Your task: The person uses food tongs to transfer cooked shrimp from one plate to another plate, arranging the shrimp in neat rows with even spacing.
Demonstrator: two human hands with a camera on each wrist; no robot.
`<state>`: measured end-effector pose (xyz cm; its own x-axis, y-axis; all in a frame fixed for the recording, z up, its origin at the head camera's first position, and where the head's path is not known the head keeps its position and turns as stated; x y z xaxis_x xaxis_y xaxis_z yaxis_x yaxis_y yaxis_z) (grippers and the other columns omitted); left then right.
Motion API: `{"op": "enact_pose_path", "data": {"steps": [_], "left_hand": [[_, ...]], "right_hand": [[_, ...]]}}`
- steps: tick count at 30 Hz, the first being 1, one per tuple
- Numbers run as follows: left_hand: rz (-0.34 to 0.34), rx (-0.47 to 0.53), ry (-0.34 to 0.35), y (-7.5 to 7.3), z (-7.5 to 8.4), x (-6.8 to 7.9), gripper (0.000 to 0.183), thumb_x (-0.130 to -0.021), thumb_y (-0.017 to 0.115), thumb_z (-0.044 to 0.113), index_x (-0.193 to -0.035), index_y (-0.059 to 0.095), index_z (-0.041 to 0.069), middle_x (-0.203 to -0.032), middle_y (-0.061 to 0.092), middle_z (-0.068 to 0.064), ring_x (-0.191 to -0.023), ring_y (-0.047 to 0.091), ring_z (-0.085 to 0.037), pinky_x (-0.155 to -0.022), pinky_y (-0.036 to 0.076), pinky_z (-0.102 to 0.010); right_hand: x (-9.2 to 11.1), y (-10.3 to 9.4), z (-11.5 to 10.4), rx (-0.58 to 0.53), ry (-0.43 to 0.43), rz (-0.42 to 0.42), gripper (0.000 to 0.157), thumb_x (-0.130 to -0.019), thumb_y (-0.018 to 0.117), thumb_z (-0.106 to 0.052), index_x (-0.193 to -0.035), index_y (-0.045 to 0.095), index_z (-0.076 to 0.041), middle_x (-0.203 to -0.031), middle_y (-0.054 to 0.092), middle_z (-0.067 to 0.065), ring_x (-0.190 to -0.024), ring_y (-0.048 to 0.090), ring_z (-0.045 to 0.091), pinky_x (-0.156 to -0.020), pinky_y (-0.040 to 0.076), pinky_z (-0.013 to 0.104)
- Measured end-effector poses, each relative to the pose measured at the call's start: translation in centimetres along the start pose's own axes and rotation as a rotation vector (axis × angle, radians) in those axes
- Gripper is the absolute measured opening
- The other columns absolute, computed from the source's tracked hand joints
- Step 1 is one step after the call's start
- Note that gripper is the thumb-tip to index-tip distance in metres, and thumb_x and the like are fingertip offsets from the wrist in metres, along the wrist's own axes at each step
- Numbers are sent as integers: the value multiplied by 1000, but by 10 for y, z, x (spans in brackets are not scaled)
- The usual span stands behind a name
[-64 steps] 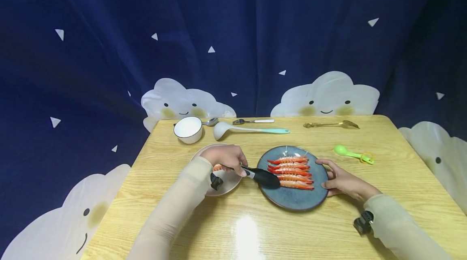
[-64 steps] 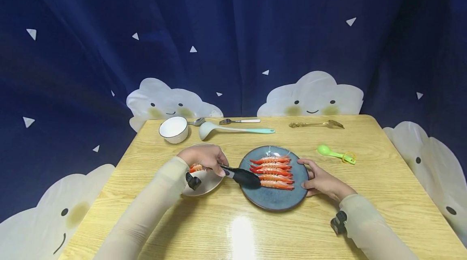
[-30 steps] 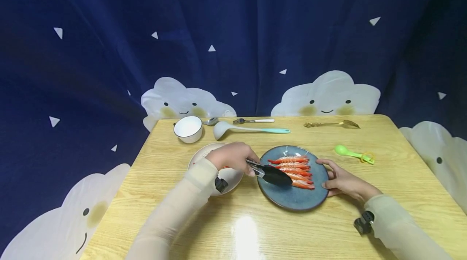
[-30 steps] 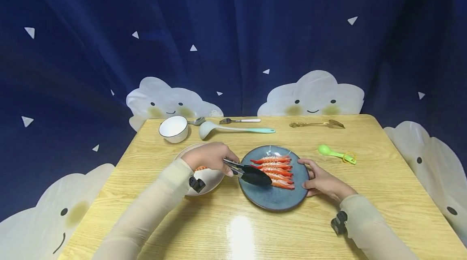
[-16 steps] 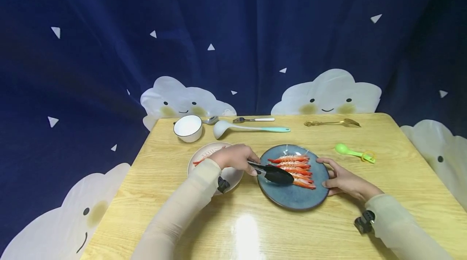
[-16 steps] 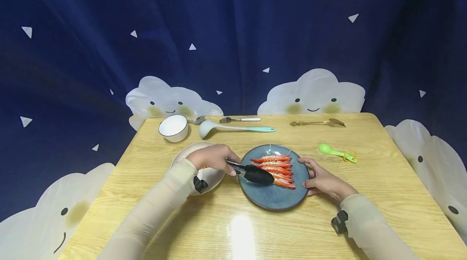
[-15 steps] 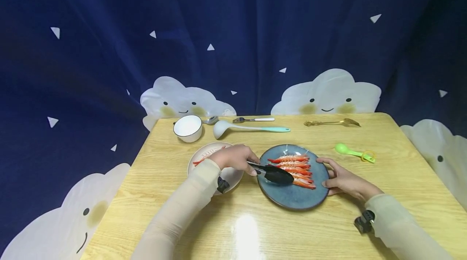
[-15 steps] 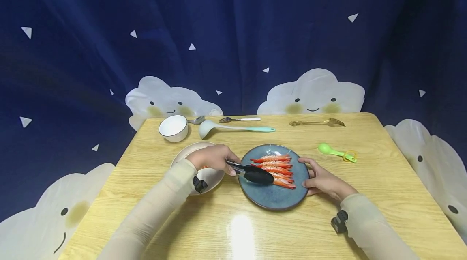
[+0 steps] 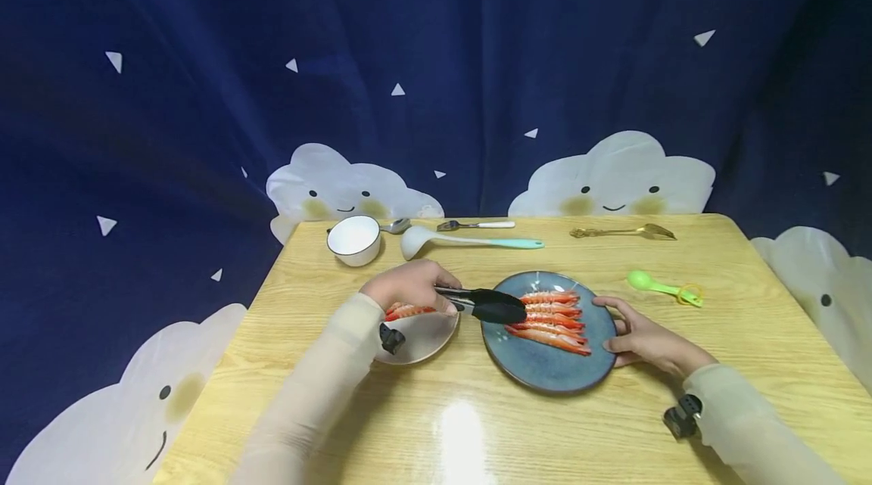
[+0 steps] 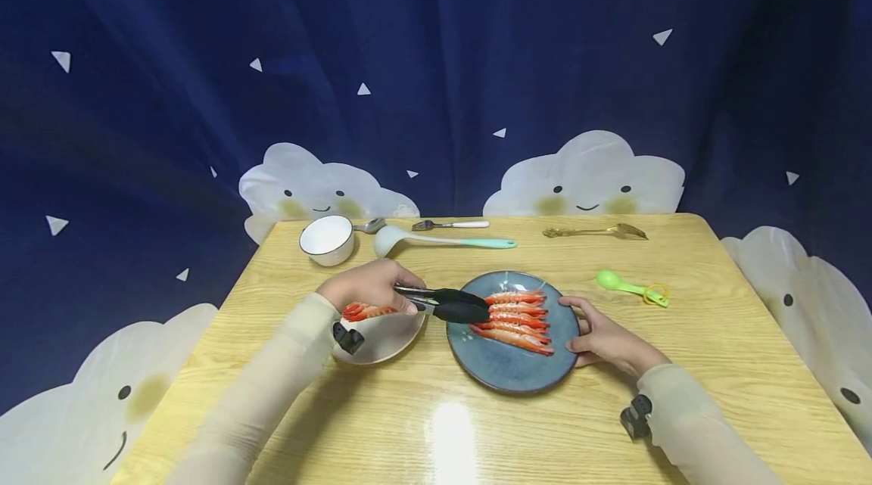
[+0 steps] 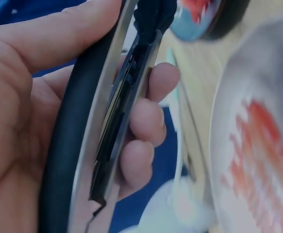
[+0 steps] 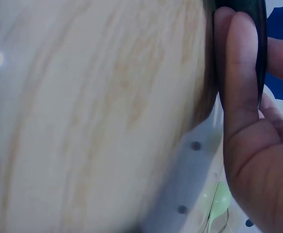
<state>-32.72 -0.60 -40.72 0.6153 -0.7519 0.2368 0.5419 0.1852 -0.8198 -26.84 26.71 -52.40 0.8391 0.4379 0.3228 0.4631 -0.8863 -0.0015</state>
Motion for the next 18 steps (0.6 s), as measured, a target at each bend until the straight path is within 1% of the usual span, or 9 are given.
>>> {"op": "enact_pose_path", "data": {"steps": [2, 3, 5, 8, 10, 14, 16, 18], "left_hand": [[24, -54, -17, -8, -6, 10, 43, -72, 69, 32, -111, 61, 16, -101, 61, 8, -91, 54, -7, -81, 39, -24], [35, -78, -39, -12, -11, 16, 45, -71, 70, 32, -112, 60, 16, -101, 61, 7, -91, 53, -7, -81, 39, -25], [47, -97, -81, -18, -22, 28, 47, -70, 71, 32, -113, 60, 17, -97, 62, 5, -84, 55, -9, -77, 41, -25], [63, -107, -133, -23, -39, 45, 47, -68, 73, 30, -111, 61, 18, -91, 62, 5, -77, 53, -10, -72, 42, -27], [74, -92, -165, -26, -50, 56, 48, -67, 74, 30, -111, 61, 15, -93, 62, 4, -81, 54, -10, -75, 42, -28], [99, -95, -212, -34, -69, 77, 51, -66, 74, 31, -110, 61, 11, -98, 61, 3, -90, 52, -12, -82, 40, -34], [111, -116, -239, -38, -78, 88, 51, -65, 75, 31, -109, 61, 10, -98, 61, 2, -89, 53, -13, -82, 40, -35], [121, -135, -246, -42, -83, 96, 48, -64, 75, 29, -107, 63, 10, -95, 62, 2, -84, 53, -13, -80, 40, -35]], "right_hand": [[1, -1, 0, 0, 4, 3, 78, -78, 54, 7, -137, 6, -15, -118, 35, 29, -87, 56, 34, -66, 47, 48], [1, -1, 1, 0, 5, 3, 78, -78, 54, 7, -136, 6, -15, -118, 35, 29, -86, 56, 34, -66, 47, 47], [1, 0, 1, 0, 4, -3, 78, -78, 54, 6, -136, 6, -15, -118, 35, 29, -87, 56, 34, -66, 47, 47], [2, 1, 1, -3, 0, -5, 78, -79, 53, 7, -137, 5, -14, -118, 35, 29, -87, 56, 34, -66, 47, 47], [3, 1, 2, -1, -2, -5, 78, -79, 53, 7, -137, 5, -14, -120, 33, 30, -87, 56, 34, -65, 47, 47], [4, -1, 2, -4, -2, 0, 78, -79, 53, 7, -137, 5, -15, -121, 30, 30, -87, 56, 33, -65, 47, 47], [3, -1, 1, -3, -8, -4, 78, -79, 53, 7, -137, 5, -14, -121, 31, 31, -87, 56, 33, -66, 47, 47], [2, -1, 0, -4, -8, -1, 78, -78, 53, 7, -137, 5, -14, -119, 32, 30, -87, 56, 33, -67, 47, 47]]}}
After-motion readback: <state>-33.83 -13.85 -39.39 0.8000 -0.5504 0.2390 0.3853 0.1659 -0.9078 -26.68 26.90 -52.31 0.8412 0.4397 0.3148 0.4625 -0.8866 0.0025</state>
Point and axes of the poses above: each hand's wrist, its own x-axis away from the middle knuckle, its own y-axis out of the palm, z = x × y, the point moved 10 cm from there along -x, towards the middle knuckle
